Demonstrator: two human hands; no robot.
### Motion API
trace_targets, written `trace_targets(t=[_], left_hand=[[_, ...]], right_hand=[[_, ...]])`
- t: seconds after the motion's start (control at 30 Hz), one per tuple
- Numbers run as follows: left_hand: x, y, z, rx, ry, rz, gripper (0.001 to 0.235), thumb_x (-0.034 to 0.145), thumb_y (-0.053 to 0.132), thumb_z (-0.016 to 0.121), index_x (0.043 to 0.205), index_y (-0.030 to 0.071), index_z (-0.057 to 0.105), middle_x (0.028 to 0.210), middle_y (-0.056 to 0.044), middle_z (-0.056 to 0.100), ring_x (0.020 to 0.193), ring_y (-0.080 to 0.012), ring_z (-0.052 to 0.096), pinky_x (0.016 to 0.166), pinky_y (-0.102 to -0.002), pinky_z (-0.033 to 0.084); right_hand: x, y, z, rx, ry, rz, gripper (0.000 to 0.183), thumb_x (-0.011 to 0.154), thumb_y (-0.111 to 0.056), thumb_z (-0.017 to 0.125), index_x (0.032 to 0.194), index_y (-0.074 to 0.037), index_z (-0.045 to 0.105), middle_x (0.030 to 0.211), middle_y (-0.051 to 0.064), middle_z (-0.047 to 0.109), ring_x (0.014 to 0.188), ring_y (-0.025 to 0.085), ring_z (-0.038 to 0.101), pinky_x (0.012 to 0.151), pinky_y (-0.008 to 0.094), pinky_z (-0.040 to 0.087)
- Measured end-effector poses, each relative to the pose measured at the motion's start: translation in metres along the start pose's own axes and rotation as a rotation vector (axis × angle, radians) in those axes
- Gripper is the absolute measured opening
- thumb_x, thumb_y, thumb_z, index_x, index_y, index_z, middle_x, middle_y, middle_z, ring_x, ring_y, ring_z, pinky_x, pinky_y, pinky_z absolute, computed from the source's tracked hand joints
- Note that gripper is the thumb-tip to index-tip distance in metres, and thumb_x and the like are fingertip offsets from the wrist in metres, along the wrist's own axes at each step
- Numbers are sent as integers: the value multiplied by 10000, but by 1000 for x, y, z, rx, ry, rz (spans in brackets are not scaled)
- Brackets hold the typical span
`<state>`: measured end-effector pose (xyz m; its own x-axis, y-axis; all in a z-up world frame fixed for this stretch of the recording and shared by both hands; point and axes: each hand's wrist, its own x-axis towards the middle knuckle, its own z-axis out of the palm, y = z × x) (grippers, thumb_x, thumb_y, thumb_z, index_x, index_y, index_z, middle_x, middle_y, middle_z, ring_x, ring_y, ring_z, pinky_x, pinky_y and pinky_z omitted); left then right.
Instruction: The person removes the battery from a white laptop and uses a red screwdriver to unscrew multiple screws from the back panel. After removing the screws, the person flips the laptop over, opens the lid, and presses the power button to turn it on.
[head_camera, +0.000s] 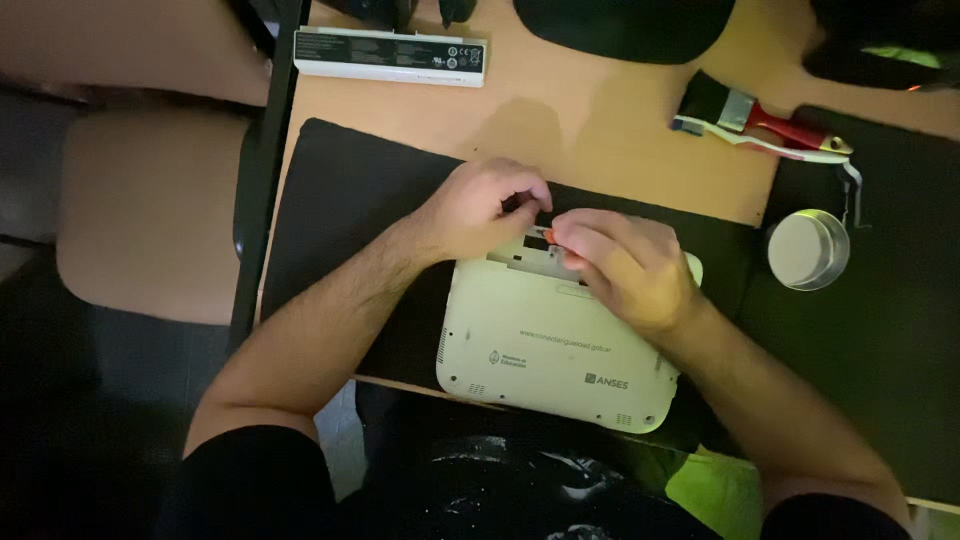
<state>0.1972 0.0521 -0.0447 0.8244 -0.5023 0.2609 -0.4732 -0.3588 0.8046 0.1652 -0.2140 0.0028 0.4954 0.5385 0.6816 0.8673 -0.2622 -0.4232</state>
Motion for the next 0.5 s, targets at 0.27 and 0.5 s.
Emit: trace_targets(t=[0.27, 0.5], left_hand=[[0, 4, -3, -51, -34, -24, 93, 1132, 101, 738, 1147, 131, 825, 954, -180, 789, 956, -475, 809, 813, -549, 659], [-2, 4, 0, 5, -12, -40, 59, 1112, 125, 769, 1160, 107, 799, 980, -212, 793, 1000, -501, 812, 827, -580, 659]], right_hand=[[10, -11, -14, 575, -106, 286, 329, 1257, -81, 588, 1478, 54, 791, 1370, 260, 788, 813, 263, 904, 739, 440, 762], [-3, 1, -4, 817, -61, 411, 372, 1209, -176, 723, 1397, 143, 755, 1213, 260, 783, 837, 308, 915, 779, 466, 768]])
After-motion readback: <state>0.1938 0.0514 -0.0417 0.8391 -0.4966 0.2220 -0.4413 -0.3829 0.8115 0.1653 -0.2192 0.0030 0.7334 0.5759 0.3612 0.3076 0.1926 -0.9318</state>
